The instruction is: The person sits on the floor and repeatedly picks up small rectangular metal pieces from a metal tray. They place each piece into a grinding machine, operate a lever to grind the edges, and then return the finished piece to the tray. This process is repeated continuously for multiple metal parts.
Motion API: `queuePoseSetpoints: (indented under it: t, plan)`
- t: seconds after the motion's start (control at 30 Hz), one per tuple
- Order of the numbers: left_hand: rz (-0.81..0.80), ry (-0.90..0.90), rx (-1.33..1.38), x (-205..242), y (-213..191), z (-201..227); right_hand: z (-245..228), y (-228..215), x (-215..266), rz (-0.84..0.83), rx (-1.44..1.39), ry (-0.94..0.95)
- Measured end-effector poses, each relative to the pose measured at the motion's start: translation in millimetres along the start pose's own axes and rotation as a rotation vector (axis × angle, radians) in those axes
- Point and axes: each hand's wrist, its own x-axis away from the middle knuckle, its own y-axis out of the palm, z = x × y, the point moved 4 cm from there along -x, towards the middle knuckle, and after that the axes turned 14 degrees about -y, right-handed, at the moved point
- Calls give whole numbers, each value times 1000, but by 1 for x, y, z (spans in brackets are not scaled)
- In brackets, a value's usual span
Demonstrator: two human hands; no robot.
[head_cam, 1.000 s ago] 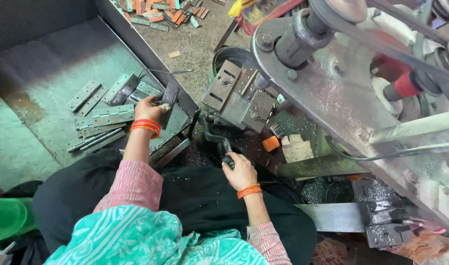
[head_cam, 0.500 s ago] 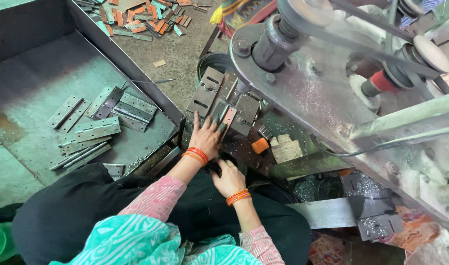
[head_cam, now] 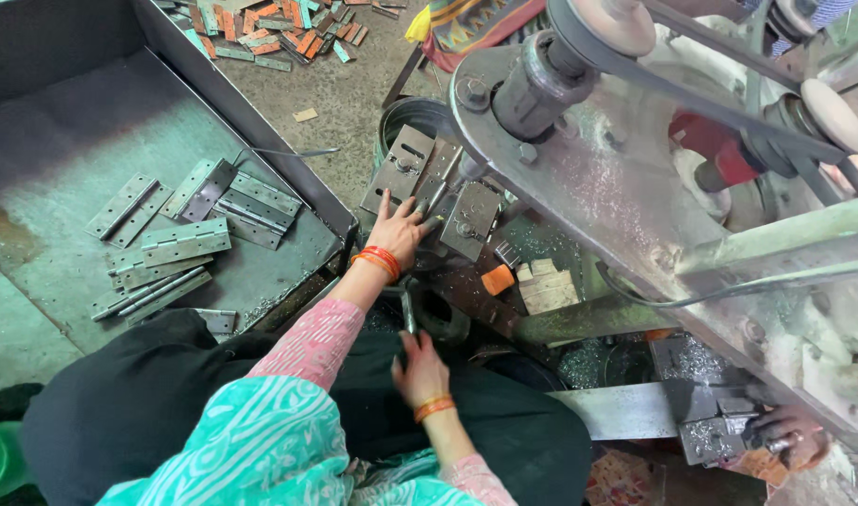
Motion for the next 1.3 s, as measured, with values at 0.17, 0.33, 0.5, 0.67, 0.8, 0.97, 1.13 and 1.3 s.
queuePoseSetpoints:
  t: [0.17, 0.33, 0.5, 0.67, 0.8, 0.97, 1.13, 1.3]
  plan:
    - [288, -40, 22, 31, -1, 2, 11, 19, 13, -54, -54, 62]
    - [323, -185, 88, 24, -5, 3, 1, -35, -19, -152, -4, 56]
    - [263, -244, 41, -12, -7, 11, 12, -34, -32, -213, 58, 83]
    - [475, -201, 33, -10, 1, 11, 14, 27, 11, -73, -30, 92]
    - [423, -191, 93, -10, 13, 2, 15, 7, 1, -143, -33, 76]
    - [255, -185, 116, -39, 22, 19, 13, -43, -31, -172, 32, 77]
    - [283, -189, 163, -59, 13, 17, 13, -6, -11, -168, 31, 68]
    - [279, -154, 81, -29, 12, 12, 15, 24, 6, -130, -24, 113]
